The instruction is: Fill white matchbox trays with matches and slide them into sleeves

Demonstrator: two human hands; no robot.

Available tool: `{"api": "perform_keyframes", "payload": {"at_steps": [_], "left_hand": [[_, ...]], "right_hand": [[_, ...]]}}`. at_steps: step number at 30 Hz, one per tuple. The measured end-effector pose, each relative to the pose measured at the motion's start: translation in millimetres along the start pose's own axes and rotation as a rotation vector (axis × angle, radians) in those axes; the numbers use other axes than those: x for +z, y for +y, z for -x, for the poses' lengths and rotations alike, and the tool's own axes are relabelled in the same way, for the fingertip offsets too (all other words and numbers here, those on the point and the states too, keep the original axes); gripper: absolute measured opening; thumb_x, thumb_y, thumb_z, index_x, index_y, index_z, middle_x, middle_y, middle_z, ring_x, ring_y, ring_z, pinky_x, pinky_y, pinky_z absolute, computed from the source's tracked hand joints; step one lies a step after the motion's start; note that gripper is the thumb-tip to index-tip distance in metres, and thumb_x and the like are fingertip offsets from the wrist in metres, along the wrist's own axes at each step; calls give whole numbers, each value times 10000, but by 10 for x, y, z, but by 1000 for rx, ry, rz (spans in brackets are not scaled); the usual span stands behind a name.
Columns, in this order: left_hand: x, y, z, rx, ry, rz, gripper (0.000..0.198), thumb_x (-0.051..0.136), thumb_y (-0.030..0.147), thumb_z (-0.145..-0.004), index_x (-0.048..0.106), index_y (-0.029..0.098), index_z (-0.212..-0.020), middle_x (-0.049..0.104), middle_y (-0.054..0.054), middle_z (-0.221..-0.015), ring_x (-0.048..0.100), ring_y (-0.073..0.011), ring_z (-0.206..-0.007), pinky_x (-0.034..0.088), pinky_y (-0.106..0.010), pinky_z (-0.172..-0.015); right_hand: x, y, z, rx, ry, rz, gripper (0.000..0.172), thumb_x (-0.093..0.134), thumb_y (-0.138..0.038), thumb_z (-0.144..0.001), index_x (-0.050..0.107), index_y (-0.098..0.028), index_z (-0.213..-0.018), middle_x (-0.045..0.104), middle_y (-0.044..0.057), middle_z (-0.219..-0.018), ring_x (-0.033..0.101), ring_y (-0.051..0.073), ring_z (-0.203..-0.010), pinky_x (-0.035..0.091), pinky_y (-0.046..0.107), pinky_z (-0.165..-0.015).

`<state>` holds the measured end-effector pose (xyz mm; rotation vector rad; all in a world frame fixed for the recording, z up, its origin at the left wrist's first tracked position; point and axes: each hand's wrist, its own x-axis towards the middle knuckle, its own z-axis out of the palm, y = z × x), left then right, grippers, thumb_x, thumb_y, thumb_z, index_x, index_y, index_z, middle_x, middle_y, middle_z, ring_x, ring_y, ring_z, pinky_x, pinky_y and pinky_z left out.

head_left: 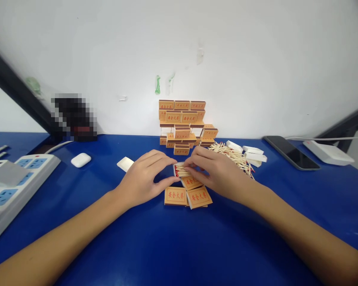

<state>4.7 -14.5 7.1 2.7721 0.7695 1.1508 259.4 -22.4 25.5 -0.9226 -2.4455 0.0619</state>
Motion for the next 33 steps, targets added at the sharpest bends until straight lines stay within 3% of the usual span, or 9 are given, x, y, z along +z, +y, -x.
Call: {"api": "perform_keyframes", "payload": {"at_steps": [11,16,18,19,22,23,27,33], "left_hand": [[10,8,-8,13,-18,-4,320,759,335,-977,654,156,-1221,763,-113,-1103,699,-265,-1065,594,-454,-946],[-20,-45,-13,-34,-2,-51,303,760,342,-976,674,165,-1206,769,-99,-1096,704,-258,-1036,589,-445,-938],[-25,-83,-4,-68,21,-68,297,773,342,-966,683,170,-1190,772,-93,-1099,705,-253,-1031,593,-437,-933],[-25,-100,1,-83,28,-73,296,781,337,-959,686,170,-1185,773,-92,-1104,704,-252,-1031,596,-432,-930],[-18,-130,16,-115,16,-80,296,792,328,-949,689,174,-1180,777,-85,-1102,704,-252,-1029,604,-429,-915],[-16,-132,19,-122,7,-83,294,791,329,-950,689,176,-1180,777,-83,-1099,704,-253,-1027,606,-429,-909],[-18,-136,17,-113,-16,-103,288,775,346,-962,691,170,-1173,777,-86,-1094,700,-255,-1029,603,-437,-919],[-29,-174,6,-107,-37,-119,288,757,368,-972,702,157,-1160,772,-102,-1079,703,-266,-1016,599,-448,-915]], "right_hand": [[55,-60,12,-12,77,114,145,560,-194,-1040,697,-166,-1002,660,56,-907,635,166,-760,464,284,-640],[-326,108,-9,68,97,122,160,560,-255,-1028,699,-193,-979,682,56,-886,620,171,-745,470,311,-671],[-569,262,55,239,16,100,145,610,-315,-989,709,-219,-943,680,33,-819,600,167,-687,448,310,-626],[-685,347,111,339,-91,63,155,635,-356,-969,721,-233,-927,675,21,-780,588,166,-656,435,305,-595],[-922,572,348,558,-585,-118,156,724,-401,-881,760,-252,-910,699,22,-769,607,177,-644,442,301,-568],[-952,626,428,594,-651,-150,175,748,-414,-859,774,-256,-929,710,32,-801,623,188,-677,454,307,-584],[-877,732,621,606,-696,-179,251,799,-428,-805,810,-267,-997,714,52,-861,649,217,-754,481,331,-640],[-731,736,633,568,-672,-177,118,774,-370,-832,791,-262,-790,707,30,-747,650,199,-672,462,315,-579]]}}
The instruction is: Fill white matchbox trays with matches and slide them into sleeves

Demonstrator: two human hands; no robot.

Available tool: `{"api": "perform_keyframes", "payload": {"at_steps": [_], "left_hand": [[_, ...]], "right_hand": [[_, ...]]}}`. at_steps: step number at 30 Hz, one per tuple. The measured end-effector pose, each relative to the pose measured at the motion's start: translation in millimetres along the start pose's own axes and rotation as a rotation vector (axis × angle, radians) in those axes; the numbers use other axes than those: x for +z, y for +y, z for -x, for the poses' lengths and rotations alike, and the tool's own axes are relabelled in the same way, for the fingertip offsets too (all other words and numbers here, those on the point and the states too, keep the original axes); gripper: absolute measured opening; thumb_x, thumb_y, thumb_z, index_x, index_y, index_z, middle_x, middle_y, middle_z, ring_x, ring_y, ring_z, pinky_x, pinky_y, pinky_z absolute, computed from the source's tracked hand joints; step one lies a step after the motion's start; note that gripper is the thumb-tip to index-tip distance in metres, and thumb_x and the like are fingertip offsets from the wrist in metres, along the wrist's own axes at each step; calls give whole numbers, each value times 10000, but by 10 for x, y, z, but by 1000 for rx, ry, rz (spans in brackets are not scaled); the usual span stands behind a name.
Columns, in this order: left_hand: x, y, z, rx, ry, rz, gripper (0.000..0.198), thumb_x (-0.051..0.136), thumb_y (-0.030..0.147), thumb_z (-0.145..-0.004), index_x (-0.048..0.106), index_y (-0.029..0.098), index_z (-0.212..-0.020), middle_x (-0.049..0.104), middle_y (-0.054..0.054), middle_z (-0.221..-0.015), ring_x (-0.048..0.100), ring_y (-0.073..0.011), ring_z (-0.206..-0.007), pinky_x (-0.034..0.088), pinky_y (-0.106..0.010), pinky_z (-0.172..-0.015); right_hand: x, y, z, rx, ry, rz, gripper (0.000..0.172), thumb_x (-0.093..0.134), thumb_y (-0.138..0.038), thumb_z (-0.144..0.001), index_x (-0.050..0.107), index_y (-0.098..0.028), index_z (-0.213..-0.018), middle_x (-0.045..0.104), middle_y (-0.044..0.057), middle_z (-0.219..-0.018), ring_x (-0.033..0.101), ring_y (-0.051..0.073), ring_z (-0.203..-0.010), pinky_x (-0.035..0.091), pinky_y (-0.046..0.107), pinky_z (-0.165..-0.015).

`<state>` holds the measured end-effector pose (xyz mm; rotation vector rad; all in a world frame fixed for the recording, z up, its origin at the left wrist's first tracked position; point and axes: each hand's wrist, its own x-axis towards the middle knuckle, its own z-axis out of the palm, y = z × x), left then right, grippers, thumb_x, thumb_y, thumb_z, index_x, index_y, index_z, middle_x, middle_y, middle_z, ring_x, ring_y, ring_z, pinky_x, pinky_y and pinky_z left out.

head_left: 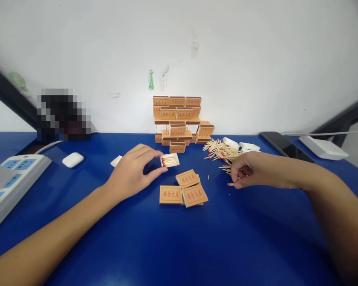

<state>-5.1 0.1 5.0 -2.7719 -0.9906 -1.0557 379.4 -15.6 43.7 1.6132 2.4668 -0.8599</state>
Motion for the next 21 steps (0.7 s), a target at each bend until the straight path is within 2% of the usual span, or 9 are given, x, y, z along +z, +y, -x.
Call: {"api": "perform_keyframes", "payload": {"at_steps": [4,9,12,16,19,21], "left_hand": [[-1,6,-7,18,14,4,297,768,365,-963,703,153,-1161,770,-103,-1073,704,-268,-1018,598,-448,-922],[-19,27,-13,9,26,7,289,771,362,-961,705,163,-1161,770,-104,-1079,705,-268,-1027,599,-450,-928],[-31,39,-10,16,37,7,291,770,363,-962,707,153,-1153,773,-110,-1067,708,-270,-1013,599,-454,-917],[-27,67,-8,33,40,30,285,766,344,-967,698,159,-1172,774,-104,-1064,705,-265,-1011,596,-451,-916],[-20,98,-7,43,33,52,278,757,349,-974,688,169,-1176,773,-97,-1066,703,-261,-1011,590,-461,-930],[-24,123,-8,48,36,52,278,751,360,-978,685,169,-1169,773,-99,-1066,702,-265,-1018,586,-471,-937]], "right_hand": [[37,-82,25,-44,44,7,99,725,-297,-850,766,-258,-769,710,10,-718,645,176,-603,467,295,-532],[139,-239,-19,-72,77,49,92,702,-158,-745,697,-238,-699,676,-10,-661,567,151,-539,382,276,-484],[149,-322,-70,-74,111,77,95,689,-145,-737,673,-236,-712,651,-24,-664,531,142,-553,368,275,-501],[87,-570,-174,-197,318,172,78,696,-186,-810,647,-231,-769,646,-15,-743,560,148,-643,389,281,-576],[69,-905,-307,-331,484,316,81,691,-151,-839,643,-215,-822,668,11,-858,567,143,-672,371,287,-592],[83,-1138,-408,-365,528,468,85,666,-120,-856,641,-199,-835,682,39,-910,568,144,-665,327,296,-561]]}}
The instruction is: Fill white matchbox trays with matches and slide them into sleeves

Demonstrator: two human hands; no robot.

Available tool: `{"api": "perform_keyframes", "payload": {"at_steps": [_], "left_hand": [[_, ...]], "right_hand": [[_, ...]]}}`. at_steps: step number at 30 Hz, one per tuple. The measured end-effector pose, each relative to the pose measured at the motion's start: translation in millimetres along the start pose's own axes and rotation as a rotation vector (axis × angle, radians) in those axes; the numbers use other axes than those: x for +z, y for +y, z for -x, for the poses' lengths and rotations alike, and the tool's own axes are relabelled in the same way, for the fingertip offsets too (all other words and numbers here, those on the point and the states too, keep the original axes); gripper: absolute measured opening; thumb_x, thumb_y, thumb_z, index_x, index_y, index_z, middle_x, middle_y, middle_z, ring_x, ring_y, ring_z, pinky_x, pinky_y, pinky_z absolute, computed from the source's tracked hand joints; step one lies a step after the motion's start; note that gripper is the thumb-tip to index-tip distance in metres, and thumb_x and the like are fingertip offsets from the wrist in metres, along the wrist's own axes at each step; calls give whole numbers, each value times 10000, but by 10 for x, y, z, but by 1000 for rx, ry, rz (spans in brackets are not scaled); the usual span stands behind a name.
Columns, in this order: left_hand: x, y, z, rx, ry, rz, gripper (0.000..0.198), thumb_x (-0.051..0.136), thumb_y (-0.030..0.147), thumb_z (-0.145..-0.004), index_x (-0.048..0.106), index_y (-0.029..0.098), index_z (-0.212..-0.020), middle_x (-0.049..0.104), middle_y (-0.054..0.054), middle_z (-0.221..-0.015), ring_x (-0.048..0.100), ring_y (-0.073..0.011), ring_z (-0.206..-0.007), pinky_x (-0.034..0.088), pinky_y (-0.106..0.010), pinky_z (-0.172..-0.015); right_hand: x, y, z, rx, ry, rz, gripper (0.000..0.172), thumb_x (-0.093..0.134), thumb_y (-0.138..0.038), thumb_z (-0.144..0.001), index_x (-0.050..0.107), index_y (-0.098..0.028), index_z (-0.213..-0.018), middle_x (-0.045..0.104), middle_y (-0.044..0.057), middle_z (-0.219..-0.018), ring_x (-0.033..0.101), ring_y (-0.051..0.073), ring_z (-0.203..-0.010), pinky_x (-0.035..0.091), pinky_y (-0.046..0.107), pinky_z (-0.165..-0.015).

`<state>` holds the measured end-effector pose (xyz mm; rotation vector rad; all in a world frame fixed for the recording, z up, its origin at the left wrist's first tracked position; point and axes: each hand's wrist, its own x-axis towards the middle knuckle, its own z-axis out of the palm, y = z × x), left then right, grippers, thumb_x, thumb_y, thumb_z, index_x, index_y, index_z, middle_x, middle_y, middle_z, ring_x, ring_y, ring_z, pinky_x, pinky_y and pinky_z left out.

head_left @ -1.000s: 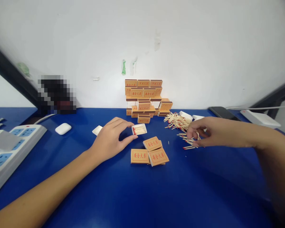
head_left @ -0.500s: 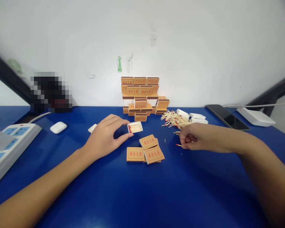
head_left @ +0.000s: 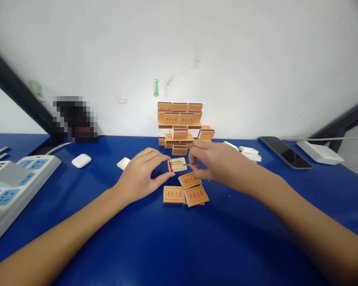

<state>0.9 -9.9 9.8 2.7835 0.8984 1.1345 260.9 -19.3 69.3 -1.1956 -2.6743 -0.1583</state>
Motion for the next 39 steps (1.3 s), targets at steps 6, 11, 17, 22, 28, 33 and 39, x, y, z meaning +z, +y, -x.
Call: {"api": "perform_keyframes", "payload": {"at_steps": [6,11,17,22,28,33,39], "left_hand": [[-37,57,-7,-5,11,-14,264,735,368,-986,689,171,-1156,773,-114,-1073,705,-280,-1031,586,-472,-923],[-33,60,0,0,9,-5,250,724,360,-991,686,172,-1150,768,-116,-1068,702,-280,-1022,587,-470,-914],[-11,43,-3,18,41,1,277,753,360,-975,685,168,-1162,774,-108,-1069,708,-269,-1014,593,-470,-929],[-10,65,-10,-38,91,16,271,791,341,-945,706,191,-1154,782,-94,-1080,716,-259,-1015,610,-450,-912],[-16,87,-36,-94,98,10,274,817,341,-922,724,202,-1139,795,-78,-1090,726,-251,-1009,610,-436,-917],[-17,49,-42,-84,91,-9,287,831,317,-911,726,186,-1143,794,-80,-1105,723,-246,-1016,599,-416,-925],[-11,26,-36,-62,86,-14,285,823,312,-917,718,182,-1147,792,-85,-1114,722,-247,-1021,597,-417,-932]], "right_hand": [[66,-280,-275,-94,2,338,106,635,-92,-891,706,-168,-908,706,101,-876,635,205,-700,293,330,-527],[135,-323,-271,-110,3,348,117,630,-109,-924,717,-164,-978,725,105,-933,642,197,-717,334,328,-537],[27,-86,-32,-64,76,12,131,593,-233,-1031,709,-181,-999,721,79,-980,659,180,-780,431,308,-626],[-122,550,564,324,118,-199,280,628,-468,-993,715,-232,-872,664,22,-731,559,163,-617,420,325,-579],[-71,995,1075,504,-347,-427,278,648,-436,-949,784,-205,-874,608,45,-643,490,152,-566,374,373,-539],[11,950,1020,477,-418,-411,255,729,-485,-870,787,-238,-840,640,24,-681,555,170,-594,413,323,-518],[155,917,993,457,-427,-399,152,681,-366,-875,759,-245,-827,675,9,-689,561,161,-597,433,309,-543]]}}
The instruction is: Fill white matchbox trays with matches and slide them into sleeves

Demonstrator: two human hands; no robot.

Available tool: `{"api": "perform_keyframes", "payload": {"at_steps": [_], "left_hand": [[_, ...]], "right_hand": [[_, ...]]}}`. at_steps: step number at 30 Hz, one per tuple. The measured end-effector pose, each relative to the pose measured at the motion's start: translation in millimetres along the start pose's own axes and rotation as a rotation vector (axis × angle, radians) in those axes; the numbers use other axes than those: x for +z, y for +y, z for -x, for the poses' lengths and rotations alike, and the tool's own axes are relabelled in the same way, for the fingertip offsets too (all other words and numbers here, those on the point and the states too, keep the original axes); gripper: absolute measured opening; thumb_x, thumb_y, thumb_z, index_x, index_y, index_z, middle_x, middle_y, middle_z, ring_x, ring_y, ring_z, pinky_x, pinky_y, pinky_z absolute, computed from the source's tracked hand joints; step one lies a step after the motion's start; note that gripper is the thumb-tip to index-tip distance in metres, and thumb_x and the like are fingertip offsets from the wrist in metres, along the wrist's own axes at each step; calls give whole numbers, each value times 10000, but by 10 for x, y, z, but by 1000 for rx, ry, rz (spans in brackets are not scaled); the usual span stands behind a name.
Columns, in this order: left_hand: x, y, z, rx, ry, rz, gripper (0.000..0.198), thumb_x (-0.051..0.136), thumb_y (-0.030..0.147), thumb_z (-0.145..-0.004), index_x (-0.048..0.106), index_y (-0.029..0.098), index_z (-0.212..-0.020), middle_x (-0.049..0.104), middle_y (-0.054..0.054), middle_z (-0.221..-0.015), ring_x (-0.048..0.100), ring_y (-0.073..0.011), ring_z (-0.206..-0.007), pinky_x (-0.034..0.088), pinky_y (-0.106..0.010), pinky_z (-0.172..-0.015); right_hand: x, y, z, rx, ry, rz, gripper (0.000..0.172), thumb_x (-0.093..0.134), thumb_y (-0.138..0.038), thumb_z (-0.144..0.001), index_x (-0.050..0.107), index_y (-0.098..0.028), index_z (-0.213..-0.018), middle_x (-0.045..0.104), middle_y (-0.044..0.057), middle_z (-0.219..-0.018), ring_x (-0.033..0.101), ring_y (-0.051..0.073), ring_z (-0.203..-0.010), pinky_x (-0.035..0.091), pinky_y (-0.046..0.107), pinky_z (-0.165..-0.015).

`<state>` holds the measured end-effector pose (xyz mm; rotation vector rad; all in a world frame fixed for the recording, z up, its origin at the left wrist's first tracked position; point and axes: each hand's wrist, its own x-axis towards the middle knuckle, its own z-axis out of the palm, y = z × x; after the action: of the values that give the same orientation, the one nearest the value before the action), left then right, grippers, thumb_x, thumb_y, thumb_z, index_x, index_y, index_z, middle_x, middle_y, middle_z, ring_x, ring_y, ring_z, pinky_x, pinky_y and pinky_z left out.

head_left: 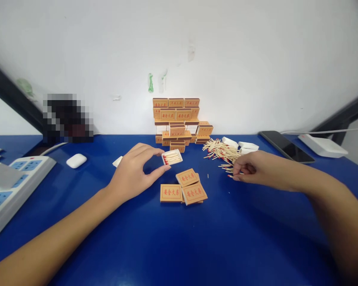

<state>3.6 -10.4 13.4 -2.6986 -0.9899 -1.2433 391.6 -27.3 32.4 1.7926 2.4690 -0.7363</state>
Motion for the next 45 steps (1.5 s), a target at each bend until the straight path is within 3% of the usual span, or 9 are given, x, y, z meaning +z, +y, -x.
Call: {"api": "perform_keyframes", "payload": {"at_steps": [4,10,16,23,34,39,45], "left_hand": [[3,-2,6,9,-8,-1,271,813,314,-927,715,183,-1144,790,-85,-1103,722,-246,-1019,600,-417,-926],[1,-5,19,26,-15,5,272,807,322,-934,711,170,-1138,788,-83,-1077,719,-240,-1005,600,-411,-916],[11,-4,31,19,-29,-6,262,806,323,-934,714,175,-1130,786,-82,-1081,716,-243,-1015,597,-401,-918],[1,-6,13,29,-25,-7,268,801,324,-940,711,172,-1141,788,-86,-1075,720,-244,-997,602,-413,-912],[4,1,11,30,-34,-11,274,805,328,-938,714,168,-1141,786,-87,-1081,718,-242,-1003,605,-413,-911],[-4,-12,10,33,-29,-10,267,803,326,-940,710,168,-1134,786,-85,-1073,716,-243,-1007,603,-423,-920],[13,-24,20,37,-35,-12,264,795,330,-945,711,174,-1141,788,-84,-1069,717,-242,-996,607,-422,-909]], "right_hand": [[54,-67,-15,-23,-15,-45,129,677,-349,-879,736,-244,-834,673,2,-703,553,157,-608,421,303,-555],[110,-230,-82,-92,64,6,184,628,-374,-917,658,-232,-805,589,-20,-666,499,141,-604,400,291,-581],[39,-257,-68,-78,124,-15,143,634,-345,-876,647,-239,-781,581,-11,-643,486,148,-584,360,295,-556],[82,-283,-58,-82,71,-7,164,670,-408,-895,695,-255,-840,592,-13,-671,501,152,-600,380,293,-557],[115,-337,-118,-163,155,-26,254,578,-453,-967,726,-252,-921,710,50,-854,617,201,-739,459,333,-653],[98,-276,-91,-150,109,-13,217,670,-468,-915,752,-272,-963,686,25,-792,592,188,-682,437,318,-608],[177,-353,-120,-139,61,-34,182,617,-388,-949,714,-247,-885,685,20,-761,570,172,-646,420,311,-597]]}}
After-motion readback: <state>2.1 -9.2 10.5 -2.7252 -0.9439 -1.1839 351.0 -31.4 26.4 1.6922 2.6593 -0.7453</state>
